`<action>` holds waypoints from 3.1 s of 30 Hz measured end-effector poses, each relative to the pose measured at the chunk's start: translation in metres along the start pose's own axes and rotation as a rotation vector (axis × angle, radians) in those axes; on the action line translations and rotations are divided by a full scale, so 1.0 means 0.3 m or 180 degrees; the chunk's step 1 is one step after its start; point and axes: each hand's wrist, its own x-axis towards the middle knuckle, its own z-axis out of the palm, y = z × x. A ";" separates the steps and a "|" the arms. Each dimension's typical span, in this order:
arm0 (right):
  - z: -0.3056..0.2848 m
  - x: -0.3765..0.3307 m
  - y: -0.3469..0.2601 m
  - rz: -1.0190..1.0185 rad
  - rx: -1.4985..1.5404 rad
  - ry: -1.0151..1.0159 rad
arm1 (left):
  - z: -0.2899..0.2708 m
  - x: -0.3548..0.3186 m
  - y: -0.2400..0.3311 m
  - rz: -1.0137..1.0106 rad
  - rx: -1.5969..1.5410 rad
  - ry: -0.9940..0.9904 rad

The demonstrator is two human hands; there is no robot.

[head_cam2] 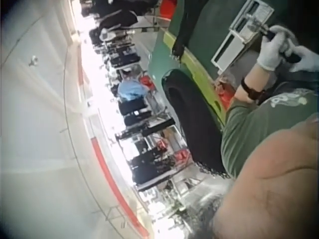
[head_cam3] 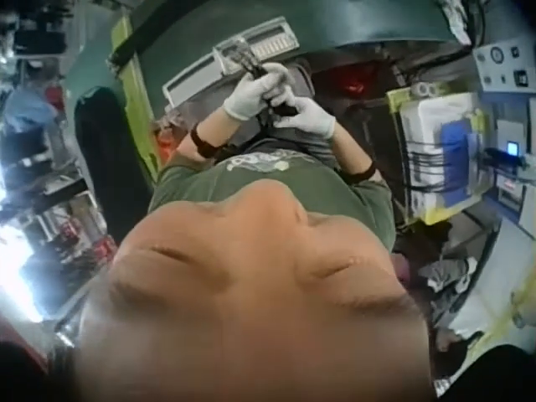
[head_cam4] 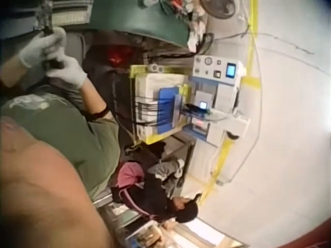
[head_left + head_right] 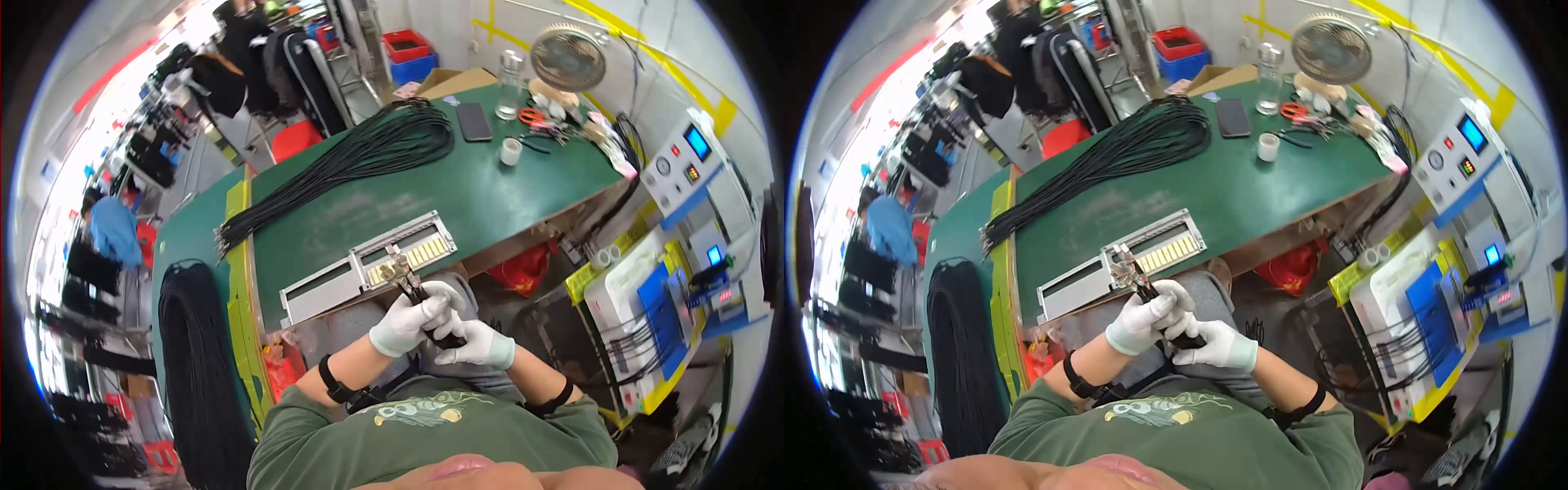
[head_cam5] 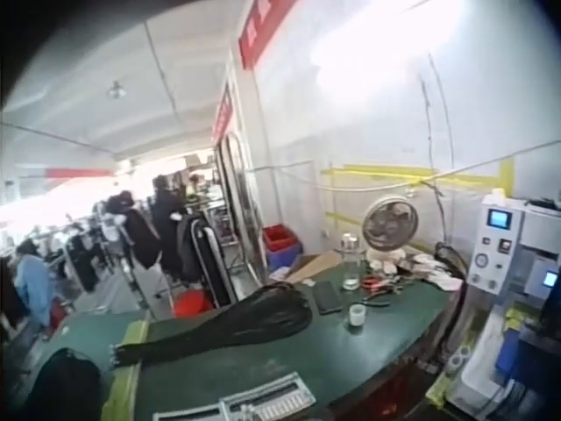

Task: The person inserts a bundle of cables into a metal jig, aligns the connectors, and moves the jig to a machine for processing. After retrieving the jig, they trim the cable ends with pliers and secure the bundle with tape.

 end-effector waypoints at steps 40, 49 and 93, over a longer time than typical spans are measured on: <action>0.122 0.822 0.070 -0.1122 -0.4189 -0.0360 | -0.689 -0.848 0.406 -0.0476 0.5994 0.2584; 0.194 0.878 0.248 -0.1446 -0.3695 0.0259 | -0.303 -1.094 0.261 0.0090 0.5550 0.3499; 0.255 0.873 0.247 -0.1202 -0.3150 0.0515 | -0.663 -1.721 0.618 0.3333 0.1368 0.4694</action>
